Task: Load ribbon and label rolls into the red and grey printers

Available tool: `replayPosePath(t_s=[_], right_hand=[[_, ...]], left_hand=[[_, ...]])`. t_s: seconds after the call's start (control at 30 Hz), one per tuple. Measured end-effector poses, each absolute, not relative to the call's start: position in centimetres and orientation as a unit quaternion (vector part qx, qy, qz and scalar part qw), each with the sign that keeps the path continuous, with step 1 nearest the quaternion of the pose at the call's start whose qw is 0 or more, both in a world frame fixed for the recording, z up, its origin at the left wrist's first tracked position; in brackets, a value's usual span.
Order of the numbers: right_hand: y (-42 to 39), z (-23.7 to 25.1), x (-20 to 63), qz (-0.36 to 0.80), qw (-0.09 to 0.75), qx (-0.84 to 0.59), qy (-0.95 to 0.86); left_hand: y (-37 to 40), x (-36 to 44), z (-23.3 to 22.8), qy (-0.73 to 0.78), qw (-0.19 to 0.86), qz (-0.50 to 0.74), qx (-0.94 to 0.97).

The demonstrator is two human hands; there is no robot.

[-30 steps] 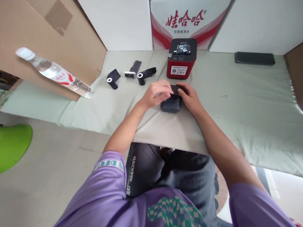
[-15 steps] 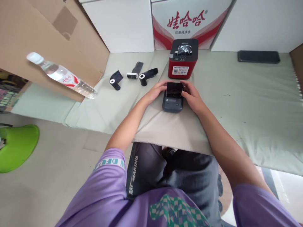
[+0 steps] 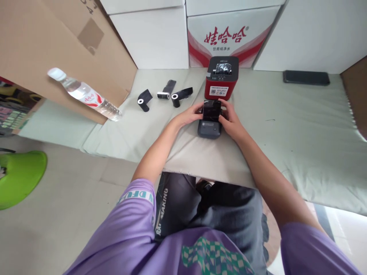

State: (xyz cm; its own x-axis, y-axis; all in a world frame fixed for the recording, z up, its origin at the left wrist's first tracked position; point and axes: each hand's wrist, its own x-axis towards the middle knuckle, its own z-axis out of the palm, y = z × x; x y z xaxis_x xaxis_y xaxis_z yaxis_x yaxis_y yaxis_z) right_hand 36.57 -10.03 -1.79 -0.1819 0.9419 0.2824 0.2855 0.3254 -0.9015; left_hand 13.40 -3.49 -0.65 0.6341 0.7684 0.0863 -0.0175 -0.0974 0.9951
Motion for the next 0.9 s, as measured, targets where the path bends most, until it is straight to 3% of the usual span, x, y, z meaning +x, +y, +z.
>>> replayPosePath(t_s=[0.3,0.6,0.9], right_hand=[[-8.7,-3.1,37.2,0.436,0.489,-0.450,-0.606],[-9.8,-1.2,36.9,0.402,0.446,-0.434,-0.672],[-9.0,-2.7,36.9,0.437,0.494,-0.435,-0.614]], left_hand=[[-4.7,13.3,0.2,0.305,0.592,0.329,0.669],[-4.1,13.5,-0.6,0.308,0.596,0.327,0.666],[-4.5,13.1,-0.1,0.295,0.597,0.347,0.661]])
